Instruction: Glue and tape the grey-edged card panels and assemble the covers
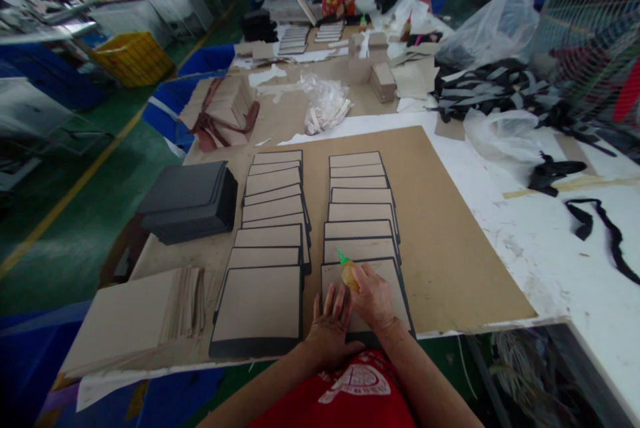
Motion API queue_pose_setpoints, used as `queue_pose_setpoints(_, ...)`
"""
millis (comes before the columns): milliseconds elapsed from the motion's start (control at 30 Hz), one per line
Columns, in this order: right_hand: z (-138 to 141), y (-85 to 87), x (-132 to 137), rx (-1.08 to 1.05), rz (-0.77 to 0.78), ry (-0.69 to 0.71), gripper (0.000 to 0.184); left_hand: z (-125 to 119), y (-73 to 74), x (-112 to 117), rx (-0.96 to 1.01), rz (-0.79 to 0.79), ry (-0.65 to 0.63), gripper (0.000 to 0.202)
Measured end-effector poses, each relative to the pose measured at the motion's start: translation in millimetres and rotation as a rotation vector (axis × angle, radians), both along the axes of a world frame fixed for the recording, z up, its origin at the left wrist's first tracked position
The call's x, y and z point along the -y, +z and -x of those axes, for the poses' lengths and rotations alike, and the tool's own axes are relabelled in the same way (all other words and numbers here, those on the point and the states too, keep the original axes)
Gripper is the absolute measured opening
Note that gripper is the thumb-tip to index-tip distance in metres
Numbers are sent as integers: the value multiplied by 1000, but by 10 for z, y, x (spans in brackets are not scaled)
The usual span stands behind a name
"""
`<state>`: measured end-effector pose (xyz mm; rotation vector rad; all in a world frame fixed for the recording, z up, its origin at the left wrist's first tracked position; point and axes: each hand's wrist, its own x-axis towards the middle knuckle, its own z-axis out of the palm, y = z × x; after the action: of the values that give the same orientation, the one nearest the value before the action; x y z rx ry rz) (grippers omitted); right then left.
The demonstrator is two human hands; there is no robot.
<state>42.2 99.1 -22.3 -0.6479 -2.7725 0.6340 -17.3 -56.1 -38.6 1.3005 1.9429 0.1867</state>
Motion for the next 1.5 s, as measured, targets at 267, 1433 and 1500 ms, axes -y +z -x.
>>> queue_pose_setpoints(267,-249,-41,-202,74,-101,-172,22,-5,-1,19,-42,-9,-6,101)
queue_pose_setpoints(1433,194,-155,-477,49,-117,-232,13,19,4,28,-30,7,-10,91)
queue_pose_setpoints(1500,254,-143,-399,31,-100,-193,13,17,3,29,-16,-4,-10,95)
